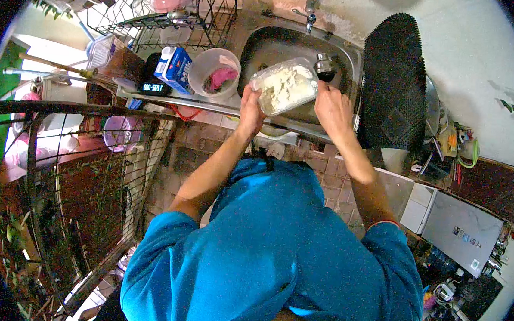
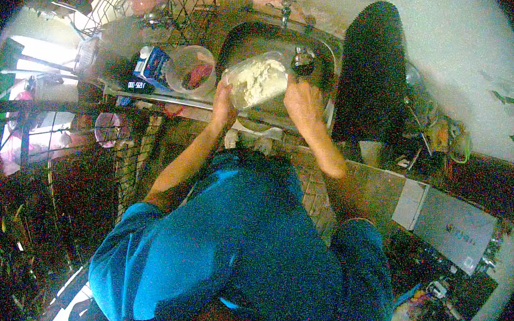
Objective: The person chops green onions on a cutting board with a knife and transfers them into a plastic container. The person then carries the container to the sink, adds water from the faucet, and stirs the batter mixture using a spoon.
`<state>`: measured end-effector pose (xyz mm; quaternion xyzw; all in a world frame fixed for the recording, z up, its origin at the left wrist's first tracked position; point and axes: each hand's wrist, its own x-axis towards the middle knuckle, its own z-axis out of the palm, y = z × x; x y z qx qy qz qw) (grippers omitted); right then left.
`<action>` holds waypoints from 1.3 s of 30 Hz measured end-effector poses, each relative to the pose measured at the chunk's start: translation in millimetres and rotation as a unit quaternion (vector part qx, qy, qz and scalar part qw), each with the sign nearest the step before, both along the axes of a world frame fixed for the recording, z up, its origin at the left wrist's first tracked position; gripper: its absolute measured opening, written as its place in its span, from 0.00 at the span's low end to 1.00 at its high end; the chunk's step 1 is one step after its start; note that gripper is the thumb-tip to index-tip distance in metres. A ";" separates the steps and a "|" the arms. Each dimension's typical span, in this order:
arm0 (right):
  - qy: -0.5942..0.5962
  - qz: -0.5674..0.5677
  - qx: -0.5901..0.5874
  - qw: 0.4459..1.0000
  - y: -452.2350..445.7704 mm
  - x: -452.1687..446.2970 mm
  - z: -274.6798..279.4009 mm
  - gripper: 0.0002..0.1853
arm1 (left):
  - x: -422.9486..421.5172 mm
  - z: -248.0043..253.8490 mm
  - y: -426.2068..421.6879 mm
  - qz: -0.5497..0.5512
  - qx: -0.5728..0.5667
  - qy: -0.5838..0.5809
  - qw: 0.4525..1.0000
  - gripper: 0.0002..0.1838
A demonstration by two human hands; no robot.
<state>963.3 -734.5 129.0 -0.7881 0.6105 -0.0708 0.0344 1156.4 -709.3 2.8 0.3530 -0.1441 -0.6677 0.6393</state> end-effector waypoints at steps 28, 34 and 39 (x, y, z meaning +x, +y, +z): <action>0.031 0.135 -0.046 0.989 40.2 -24.4 99.6 0.19 | 23.0 88.1 30.1 -0.038 0.025 -0.005 0.999 0.24; -0.065 0.159 0.020 0.985 37.2 -15.8 75.7 0.16 | 20.0 103.3 31.6 -0.057 -0.004 -0.018 0.998 0.23; -0.136 0.192 0.064 0.970 48.7 -11.2 90.5 0.18 | 22.5 102.7 30.6 -0.078 0.019 -0.019 0.997 0.23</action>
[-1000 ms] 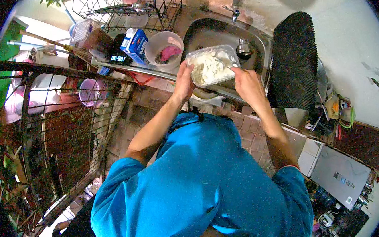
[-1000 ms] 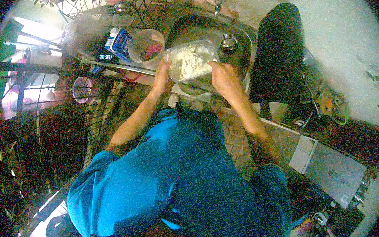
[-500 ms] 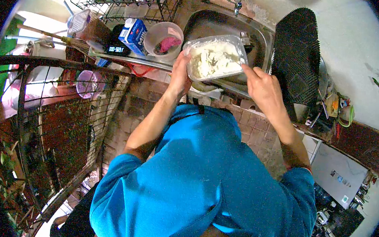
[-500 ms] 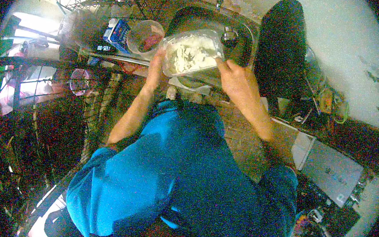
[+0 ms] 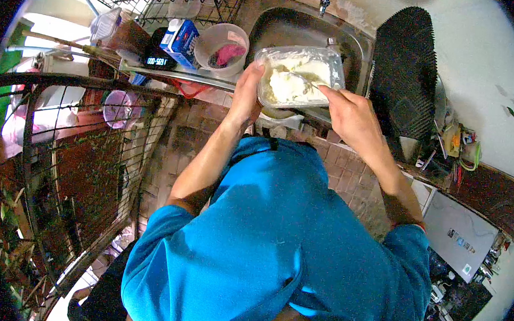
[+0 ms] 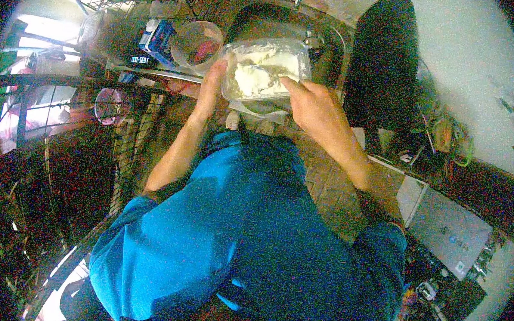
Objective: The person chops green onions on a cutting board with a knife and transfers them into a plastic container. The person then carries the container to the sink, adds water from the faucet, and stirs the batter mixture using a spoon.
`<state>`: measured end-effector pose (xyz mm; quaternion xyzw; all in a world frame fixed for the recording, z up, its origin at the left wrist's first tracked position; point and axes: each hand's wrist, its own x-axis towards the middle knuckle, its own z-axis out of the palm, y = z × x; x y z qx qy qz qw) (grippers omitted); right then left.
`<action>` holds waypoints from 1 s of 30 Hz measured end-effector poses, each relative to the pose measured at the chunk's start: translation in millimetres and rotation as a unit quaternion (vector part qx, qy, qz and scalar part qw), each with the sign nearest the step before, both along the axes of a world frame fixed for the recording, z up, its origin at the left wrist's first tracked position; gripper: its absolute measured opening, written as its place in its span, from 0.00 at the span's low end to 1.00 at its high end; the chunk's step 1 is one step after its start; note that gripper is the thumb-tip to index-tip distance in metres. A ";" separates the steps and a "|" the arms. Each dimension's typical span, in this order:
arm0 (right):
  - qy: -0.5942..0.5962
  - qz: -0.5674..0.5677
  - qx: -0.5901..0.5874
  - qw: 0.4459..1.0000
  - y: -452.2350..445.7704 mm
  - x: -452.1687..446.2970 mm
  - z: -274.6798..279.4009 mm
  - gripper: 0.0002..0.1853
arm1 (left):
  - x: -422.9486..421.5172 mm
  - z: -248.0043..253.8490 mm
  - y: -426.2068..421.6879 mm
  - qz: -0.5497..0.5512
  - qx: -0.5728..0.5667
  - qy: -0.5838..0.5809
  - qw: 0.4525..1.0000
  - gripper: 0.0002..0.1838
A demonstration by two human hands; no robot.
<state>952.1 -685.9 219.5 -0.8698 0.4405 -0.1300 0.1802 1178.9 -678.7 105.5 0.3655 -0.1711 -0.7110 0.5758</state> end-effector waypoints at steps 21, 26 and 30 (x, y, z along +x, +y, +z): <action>0.085 0.020 -0.076 0.993 -14.8 -3.2 11.8 0.18 | 3.5 20.3 1.0 0.001 0.001 -0.017 1.000 0.24; 0.027 0.061 -0.034 0.997 -6.8 14.6 11.8 0.19 | 2.7 23.3 1.3 -0.031 -0.014 -0.007 0.999 0.25; 0.055 0.111 -0.045 0.991 -5.0 15.2 31.9 0.20 | 5.9 38.1 1.4 -0.023 -0.004 -0.045 0.999 0.26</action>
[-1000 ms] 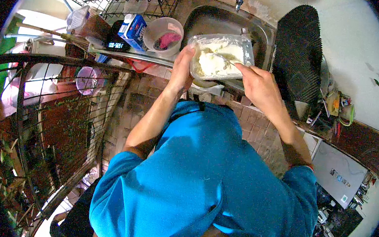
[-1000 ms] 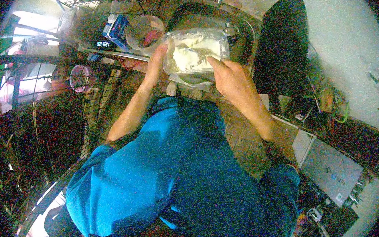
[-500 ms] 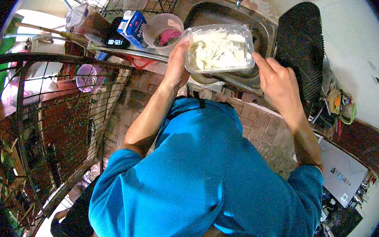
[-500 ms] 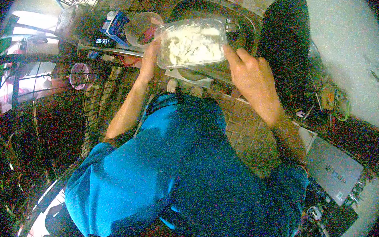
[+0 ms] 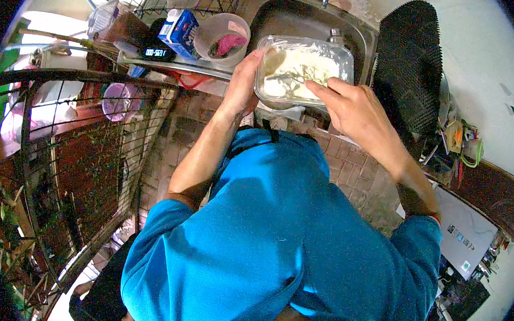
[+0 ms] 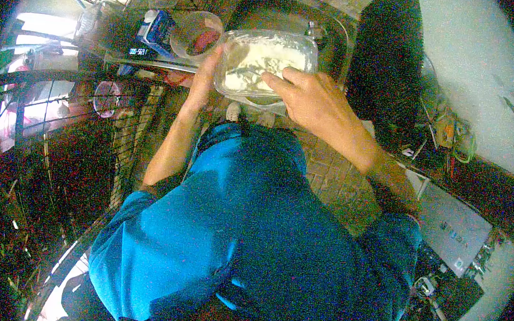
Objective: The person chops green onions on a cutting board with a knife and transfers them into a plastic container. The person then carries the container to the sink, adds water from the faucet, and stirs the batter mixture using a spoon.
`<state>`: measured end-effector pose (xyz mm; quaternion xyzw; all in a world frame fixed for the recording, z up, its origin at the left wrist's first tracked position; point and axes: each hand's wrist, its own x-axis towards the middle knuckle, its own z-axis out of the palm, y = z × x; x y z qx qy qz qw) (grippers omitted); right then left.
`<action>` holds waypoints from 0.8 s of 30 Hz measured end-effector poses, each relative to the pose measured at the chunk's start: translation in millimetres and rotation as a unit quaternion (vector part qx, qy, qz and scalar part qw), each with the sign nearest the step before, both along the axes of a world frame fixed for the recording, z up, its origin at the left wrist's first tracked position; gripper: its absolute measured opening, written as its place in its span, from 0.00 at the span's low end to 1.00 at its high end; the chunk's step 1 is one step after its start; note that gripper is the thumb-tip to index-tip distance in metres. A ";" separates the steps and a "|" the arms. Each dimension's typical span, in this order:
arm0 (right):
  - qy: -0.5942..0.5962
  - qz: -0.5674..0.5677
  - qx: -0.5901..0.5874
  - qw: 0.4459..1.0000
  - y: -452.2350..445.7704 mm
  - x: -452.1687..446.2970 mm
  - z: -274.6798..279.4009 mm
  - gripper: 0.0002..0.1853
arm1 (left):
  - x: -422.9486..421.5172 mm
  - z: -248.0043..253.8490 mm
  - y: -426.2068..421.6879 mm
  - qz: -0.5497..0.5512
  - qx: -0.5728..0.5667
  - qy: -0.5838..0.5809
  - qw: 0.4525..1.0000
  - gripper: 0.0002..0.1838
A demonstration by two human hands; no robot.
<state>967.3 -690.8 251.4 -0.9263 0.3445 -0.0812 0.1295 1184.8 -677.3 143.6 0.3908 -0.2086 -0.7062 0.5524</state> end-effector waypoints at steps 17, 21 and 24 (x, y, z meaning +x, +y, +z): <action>0.114 0.054 -0.056 0.990 19.9 18.3 41.3 0.20 | 5.0 5.0 -4.7 -0.005 -0.013 -0.030 0.999 0.27; 0.114 0.042 -0.051 0.991 -2.6 7.1 54.3 0.19 | 3.5 10.1 -3.2 -0.008 0.005 -0.018 1.000 0.27; 0.066 0.036 -0.051 0.996 -3.9 10.4 53.4 0.21 | 3.2 11.9 -2.2 -0.013 -0.003 -0.009 1.000 0.28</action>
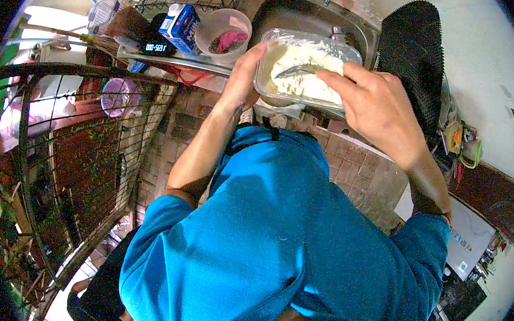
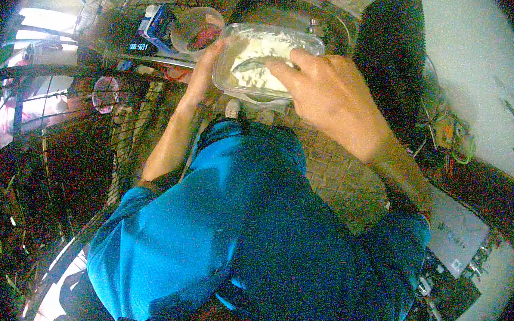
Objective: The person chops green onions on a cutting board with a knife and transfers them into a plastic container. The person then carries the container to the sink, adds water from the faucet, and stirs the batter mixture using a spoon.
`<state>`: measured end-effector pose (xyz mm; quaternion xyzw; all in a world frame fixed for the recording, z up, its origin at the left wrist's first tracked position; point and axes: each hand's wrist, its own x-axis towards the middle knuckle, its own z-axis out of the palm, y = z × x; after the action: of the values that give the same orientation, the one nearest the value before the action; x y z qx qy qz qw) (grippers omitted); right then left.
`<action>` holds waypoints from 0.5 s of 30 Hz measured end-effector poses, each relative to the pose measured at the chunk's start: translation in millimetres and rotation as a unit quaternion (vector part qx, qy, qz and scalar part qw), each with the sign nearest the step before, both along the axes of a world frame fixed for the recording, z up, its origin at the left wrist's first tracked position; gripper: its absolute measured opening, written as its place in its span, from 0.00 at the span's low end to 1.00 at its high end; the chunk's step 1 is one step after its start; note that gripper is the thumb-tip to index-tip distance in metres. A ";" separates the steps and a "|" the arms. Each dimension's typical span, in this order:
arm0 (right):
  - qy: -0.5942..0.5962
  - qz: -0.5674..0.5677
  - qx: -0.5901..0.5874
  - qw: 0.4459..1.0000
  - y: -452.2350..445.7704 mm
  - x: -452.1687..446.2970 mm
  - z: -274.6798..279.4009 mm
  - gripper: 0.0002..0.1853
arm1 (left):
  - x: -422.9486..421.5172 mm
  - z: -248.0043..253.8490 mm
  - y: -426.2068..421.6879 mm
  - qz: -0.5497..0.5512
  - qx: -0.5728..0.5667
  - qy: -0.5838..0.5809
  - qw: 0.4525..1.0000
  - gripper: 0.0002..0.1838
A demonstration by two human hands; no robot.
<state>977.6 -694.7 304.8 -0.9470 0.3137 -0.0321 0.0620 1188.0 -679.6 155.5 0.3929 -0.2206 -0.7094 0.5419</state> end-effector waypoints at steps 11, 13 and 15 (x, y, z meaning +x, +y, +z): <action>-0.007 0.024 0.068 0.997 3.8 -26.7 -4.9 0.20 | 11.8 -0.9 5.7 -0.017 -0.008 -0.056 0.998 0.31; -0.033 0.033 0.050 0.998 1.2 -30.2 -3.1 0.20 | 10.6 -5.4 6.2 -0.018 0.000 -0.026 0.999 0.31; -0.069 0.030 0.033 0.997 -2.1 -32.7 -2.2 0.20 | 10.6 -8.1 6.0 -0.017 0.008 0.002 1.000 0.31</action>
<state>944.9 -696.8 302.6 -0.9490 0.2806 -0.0851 0.1161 1198.7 -673.6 147.4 0.3916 -0.2204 -0.7214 0.5269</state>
